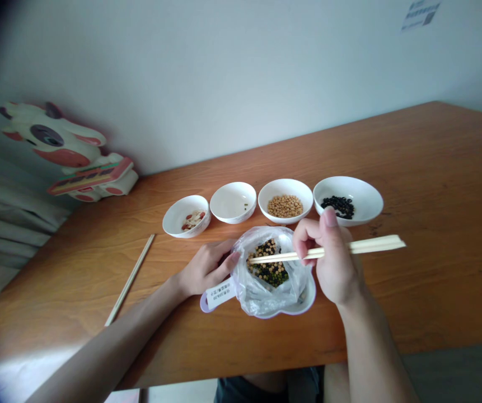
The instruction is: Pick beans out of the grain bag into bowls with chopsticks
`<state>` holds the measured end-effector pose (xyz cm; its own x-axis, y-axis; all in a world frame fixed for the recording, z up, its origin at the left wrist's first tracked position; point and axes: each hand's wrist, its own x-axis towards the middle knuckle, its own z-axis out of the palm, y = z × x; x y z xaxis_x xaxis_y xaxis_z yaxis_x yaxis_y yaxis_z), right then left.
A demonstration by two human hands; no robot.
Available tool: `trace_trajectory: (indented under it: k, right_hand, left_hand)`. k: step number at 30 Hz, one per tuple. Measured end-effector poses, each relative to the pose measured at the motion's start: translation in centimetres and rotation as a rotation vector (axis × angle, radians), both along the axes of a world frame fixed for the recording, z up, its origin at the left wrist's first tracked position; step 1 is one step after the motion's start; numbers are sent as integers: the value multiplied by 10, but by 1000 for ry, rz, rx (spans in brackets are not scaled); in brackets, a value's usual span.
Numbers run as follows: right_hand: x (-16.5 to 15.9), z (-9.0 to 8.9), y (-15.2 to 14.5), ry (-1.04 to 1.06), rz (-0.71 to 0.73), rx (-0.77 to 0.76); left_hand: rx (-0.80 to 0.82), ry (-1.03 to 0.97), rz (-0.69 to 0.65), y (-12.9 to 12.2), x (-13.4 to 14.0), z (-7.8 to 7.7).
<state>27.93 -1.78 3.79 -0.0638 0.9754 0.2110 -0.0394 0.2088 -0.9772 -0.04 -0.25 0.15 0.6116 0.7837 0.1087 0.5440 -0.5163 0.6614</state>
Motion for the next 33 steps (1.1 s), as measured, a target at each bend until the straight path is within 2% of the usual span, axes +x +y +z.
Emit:
trace_trajectory:
  k: [5, 12, 18, 23, 33]
  right_hand:
    - [-11, -7, -3, -107, 102, 44]
    - [-6, -9, -2, -147, 41, 82]
    - [7, -1, -2, -21, -20, 5]
    - [14, 6, -2, 27, 56, -100]
    - [16, 1, -1, -15, 86, -139]
  left_hand:
    - [0, -6, -7, 0, 1, 0]
    - [-1, -7, -10, 0, 1, 1]
    - [-6, -2, 1, 0, 1, 1]
    - [-5, -2, 7, 0, 0, -1]
    - [-4, 2, 5, 0, 1, 1]
